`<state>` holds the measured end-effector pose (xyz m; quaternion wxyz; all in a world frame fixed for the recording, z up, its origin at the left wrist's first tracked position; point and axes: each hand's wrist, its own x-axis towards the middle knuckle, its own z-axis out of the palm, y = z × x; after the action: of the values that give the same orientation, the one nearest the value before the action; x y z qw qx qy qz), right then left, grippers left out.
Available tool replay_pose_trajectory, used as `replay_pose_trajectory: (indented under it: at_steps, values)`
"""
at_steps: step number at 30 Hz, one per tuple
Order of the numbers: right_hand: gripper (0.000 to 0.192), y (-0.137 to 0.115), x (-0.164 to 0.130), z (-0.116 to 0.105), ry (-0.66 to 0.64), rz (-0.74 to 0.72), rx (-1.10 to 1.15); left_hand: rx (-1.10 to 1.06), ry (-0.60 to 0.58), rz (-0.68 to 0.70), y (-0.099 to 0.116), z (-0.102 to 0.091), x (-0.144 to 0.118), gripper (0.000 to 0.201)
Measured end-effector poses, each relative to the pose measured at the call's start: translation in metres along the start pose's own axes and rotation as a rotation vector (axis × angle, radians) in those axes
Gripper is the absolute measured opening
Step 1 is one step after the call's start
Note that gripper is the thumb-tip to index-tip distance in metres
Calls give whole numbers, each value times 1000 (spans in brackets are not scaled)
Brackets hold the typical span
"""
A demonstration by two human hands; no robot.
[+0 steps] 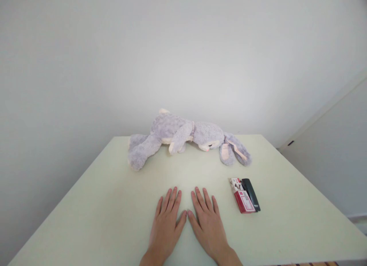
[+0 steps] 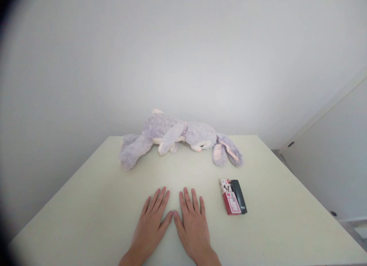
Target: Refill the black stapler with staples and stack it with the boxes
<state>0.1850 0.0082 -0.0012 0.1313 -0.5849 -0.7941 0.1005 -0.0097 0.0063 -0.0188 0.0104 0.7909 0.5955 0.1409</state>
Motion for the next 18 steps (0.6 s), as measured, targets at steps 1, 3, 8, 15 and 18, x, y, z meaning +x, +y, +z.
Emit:
replay_pose_trajectory:
  at_steps: [1, 3, 8, 15, 18]
  values:
    - [64, 0, 0, 0, -3, -1, 2, -3, 7, -1, 0, 0, 0, 68]
    - [64, 0, 0, 0, -12, -4, 6, -7, 17, -4, 1, 0, 0, 68]
    - [65, 1, 0, 1, -12, -3, 10, -1, 0, -4, 1, 0, 0, 67]
    - [64, 1, 0, 2, 1, -15, -7, -8, 9, -1, 1, -2, 0, 67]
    - [64, 1, -2, 3, 4, -17, -17, -18, 10, -1, 1, -2, -1, 67]
